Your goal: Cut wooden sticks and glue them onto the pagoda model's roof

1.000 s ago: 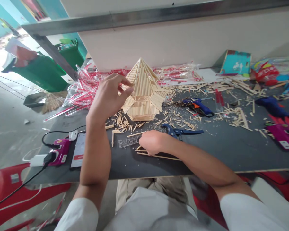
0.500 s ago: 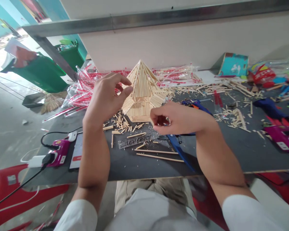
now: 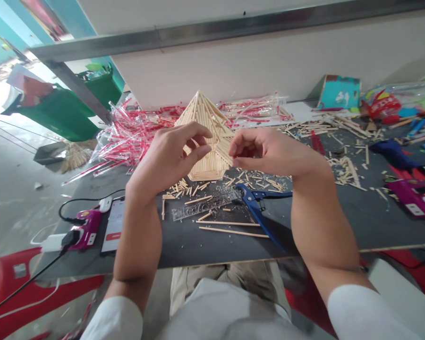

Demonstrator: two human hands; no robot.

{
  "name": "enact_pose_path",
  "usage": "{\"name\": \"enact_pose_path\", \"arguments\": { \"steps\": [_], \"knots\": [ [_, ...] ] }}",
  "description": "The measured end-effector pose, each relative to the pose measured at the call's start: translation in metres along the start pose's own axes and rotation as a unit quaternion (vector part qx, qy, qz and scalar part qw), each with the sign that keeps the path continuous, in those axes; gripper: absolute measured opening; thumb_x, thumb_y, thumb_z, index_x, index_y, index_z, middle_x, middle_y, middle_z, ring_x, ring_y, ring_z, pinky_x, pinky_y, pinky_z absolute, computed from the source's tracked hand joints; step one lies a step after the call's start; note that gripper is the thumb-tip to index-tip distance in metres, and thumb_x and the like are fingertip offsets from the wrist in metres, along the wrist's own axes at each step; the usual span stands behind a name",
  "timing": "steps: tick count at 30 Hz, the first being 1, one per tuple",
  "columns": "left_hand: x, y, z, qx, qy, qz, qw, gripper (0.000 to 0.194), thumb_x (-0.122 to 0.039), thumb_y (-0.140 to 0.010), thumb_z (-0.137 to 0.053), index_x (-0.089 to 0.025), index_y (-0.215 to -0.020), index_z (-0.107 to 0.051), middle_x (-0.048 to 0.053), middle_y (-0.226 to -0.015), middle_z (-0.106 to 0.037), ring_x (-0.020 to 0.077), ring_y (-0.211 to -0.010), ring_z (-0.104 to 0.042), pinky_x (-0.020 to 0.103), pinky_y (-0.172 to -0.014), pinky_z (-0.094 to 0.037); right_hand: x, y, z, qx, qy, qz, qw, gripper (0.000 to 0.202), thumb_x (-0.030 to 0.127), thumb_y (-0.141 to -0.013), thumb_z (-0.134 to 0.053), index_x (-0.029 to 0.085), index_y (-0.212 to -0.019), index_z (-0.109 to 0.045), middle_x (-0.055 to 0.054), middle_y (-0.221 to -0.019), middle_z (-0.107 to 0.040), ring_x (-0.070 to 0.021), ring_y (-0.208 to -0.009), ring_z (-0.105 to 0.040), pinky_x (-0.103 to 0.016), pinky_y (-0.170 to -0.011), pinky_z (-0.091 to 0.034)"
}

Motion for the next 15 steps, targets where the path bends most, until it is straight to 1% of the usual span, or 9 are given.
{"name": "enact_pose_path", "arguments": {
  "steps": [4, 7, 10, 13, 15],
  "knots": [
    [0.000, -0.003, -0.013, 0.037, -0.015, -0.006, 0.999, 0.022, -0.032, -0.095, -0.064, -0.020, -0.110, -0.074, 0.005, -0.097, -0.078, 0.0162, -0.081, -0.072, 0.029, -0.073, -0.057, -0.003, -0.002, 0.003, -0.014, 0.035, 0.005, 0.999, 0.027, 0.039, -0.087, -0.076, 0.019, -0.102, -0.066, -0.001, -0.085, -0.068, -0.0121, -0.072, -0.060, -0.027, -0.064, -0.047],
    [0.004, -0.006, -0.019, 0.035, -0.014, 0.011, 0.999, 0.021, -0.032, -0.095, -0.063, -0.018, -0.103, -0.077, 0.005, -0.090, -0.078, 0.0149, -0.078, -0.070, 0.028, -0.073, -0.055, -0.008, -0.006, 0.003, -0.024, 0.024, 0.005, 0.999, 0.029, 0.040, -0.085, -0.079, 0.020, -0.103, -0.066, -0.002, -0.086, -0.070, -0.0135, -0.073, -0.061, -0.029, -0.065, -0.048],
    [0.015, -0.007, -0.029, 0.042, 0.034, 0.057, 0.997, 0.028, -0.035, -0.098, -0.059, -0.016, -0.093, -0.079, 0.005, -0.078, -0.076, 0.0134, -0.067, -0.068, 0.025, -0.064, -0.052, -0.015, -0.009, 0.003, -0.042, 0.005, -0.009, 0.999, 0.032, 0.040, -0.082, -0.082, 0.020, -0.102, -0.066, -0.003, -0.088, -0.072, -0.0159, -0.077, -0.065, -0.031, -0.069, -0.051],
    [0.026, -0.006, -0.047, 0.071, 0.103, 0.106, 0.987, 0.037, -0.040, -0.099, -0.056, -0.015, -0.087, -0.079, 0.005, -0.069, -0.074, 0.0125, -0.058, -0.066, 0.023, -0.052, -0.048, -0.020, -0.013, 0.001, -0.049, -0.001, -0.024, 0.998, 0.031, 0.040, -0.081, -0.083, 0.021, -0.099, -0.065, -0.003, -0.090, -0.074, -0.0178, -0.080, -0.067, -0.034, -0.071, -0.052],
    [0.030, -0.006, -0.059, 0.086, 0.128, 0.123, 0.980, 0.038, -0.043, -0.098, -0.058, -0.015, -0.083, -0.078, 0.005, -0.063, -0.071, 0.0122, -0.054, -0.066, 0.022, -0.049, -0.047, -0.023, -0.015, -0.001, -0.055, -0.010, -0.029, 0.998, 0.031, 0.038, -0.080, -0.083, 0.021, -0.097, -0.064, -0.004, -0.090, -0.075, -0.0192, -0.081, -0.070, -0.034, -0.072, -0.053]
  ]
}}
Point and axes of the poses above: each hand's wrist, its own y-axis away from the middle knuckle, its own z-axis out of the back of the hand, x = y × z, the point moved 10 cm from there along -y, towards the middle knuckle
